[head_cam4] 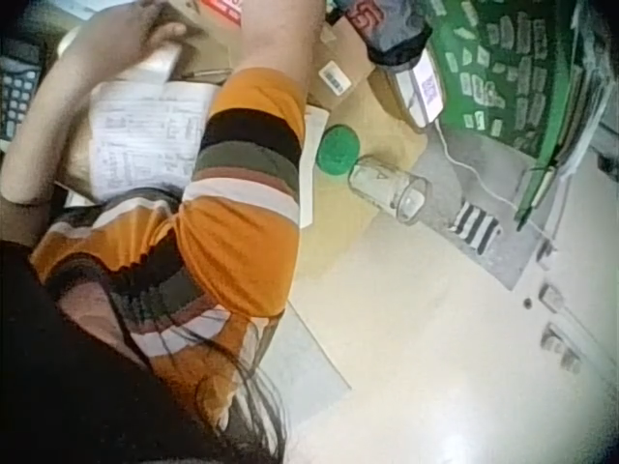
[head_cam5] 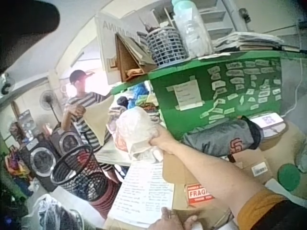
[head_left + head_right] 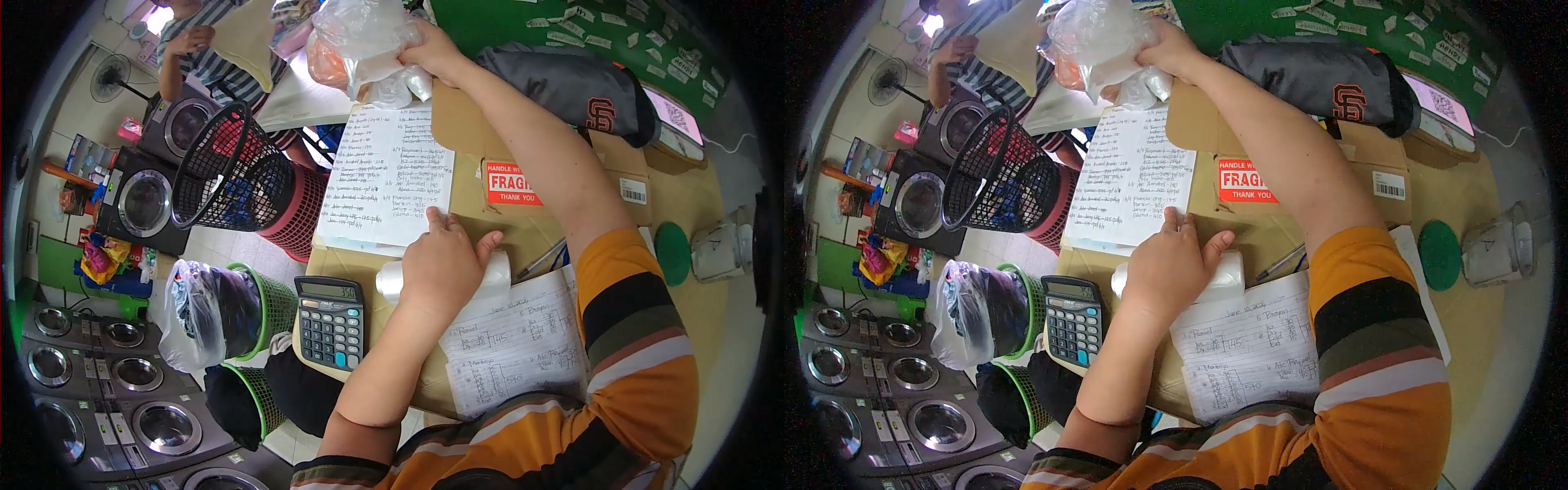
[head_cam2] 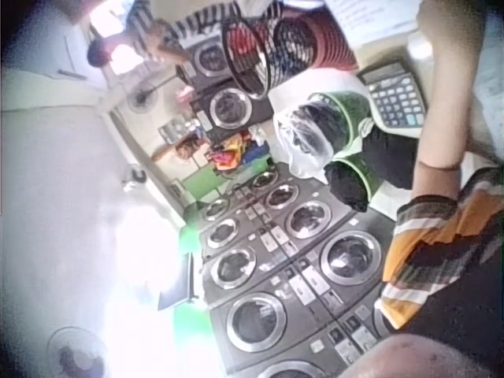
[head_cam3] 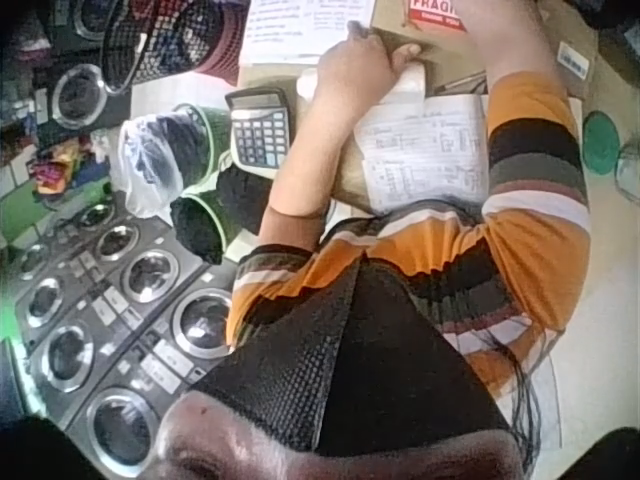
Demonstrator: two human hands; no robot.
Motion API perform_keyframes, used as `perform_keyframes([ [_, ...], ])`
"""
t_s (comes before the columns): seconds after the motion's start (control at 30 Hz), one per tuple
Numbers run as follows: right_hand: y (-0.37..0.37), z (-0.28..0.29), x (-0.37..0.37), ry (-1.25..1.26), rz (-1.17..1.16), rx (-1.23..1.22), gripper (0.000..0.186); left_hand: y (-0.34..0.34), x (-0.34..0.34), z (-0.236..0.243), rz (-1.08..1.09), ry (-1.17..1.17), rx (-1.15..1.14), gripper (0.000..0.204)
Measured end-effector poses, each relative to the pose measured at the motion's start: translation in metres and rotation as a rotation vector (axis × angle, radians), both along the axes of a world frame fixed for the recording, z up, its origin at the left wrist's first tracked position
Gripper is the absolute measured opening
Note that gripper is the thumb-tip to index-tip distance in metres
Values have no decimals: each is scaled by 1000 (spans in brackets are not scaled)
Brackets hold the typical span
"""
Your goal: Record information into a ledger or notebook while managing laundry items.
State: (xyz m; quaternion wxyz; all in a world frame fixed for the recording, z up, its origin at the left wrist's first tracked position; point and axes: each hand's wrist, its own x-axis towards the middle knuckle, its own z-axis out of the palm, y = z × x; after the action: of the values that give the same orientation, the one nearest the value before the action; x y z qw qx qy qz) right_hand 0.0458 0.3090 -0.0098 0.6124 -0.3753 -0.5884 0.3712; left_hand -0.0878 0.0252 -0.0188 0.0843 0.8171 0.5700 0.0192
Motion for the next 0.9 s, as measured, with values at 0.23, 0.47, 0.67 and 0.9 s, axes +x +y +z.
perform_keyframes([
  [0.23, 13, -6, 7, -49, 0, 21, 70, 1, 2, -1, -7, 3, -2, 77],
  [0.47, 7, -4, 3, -23, -4, 46, 58, 1, 1, 0, -9, 10, -9, 77],
  [0.67, 5, -3, 2, -28, -21, 37, 58, 1, 0, 1, -9, -27, -11, 77],
  [0.9, 13, -7, 6, -63, -27, 24, 58, -2, 1, 0, -37, 20, -5, 76],
])
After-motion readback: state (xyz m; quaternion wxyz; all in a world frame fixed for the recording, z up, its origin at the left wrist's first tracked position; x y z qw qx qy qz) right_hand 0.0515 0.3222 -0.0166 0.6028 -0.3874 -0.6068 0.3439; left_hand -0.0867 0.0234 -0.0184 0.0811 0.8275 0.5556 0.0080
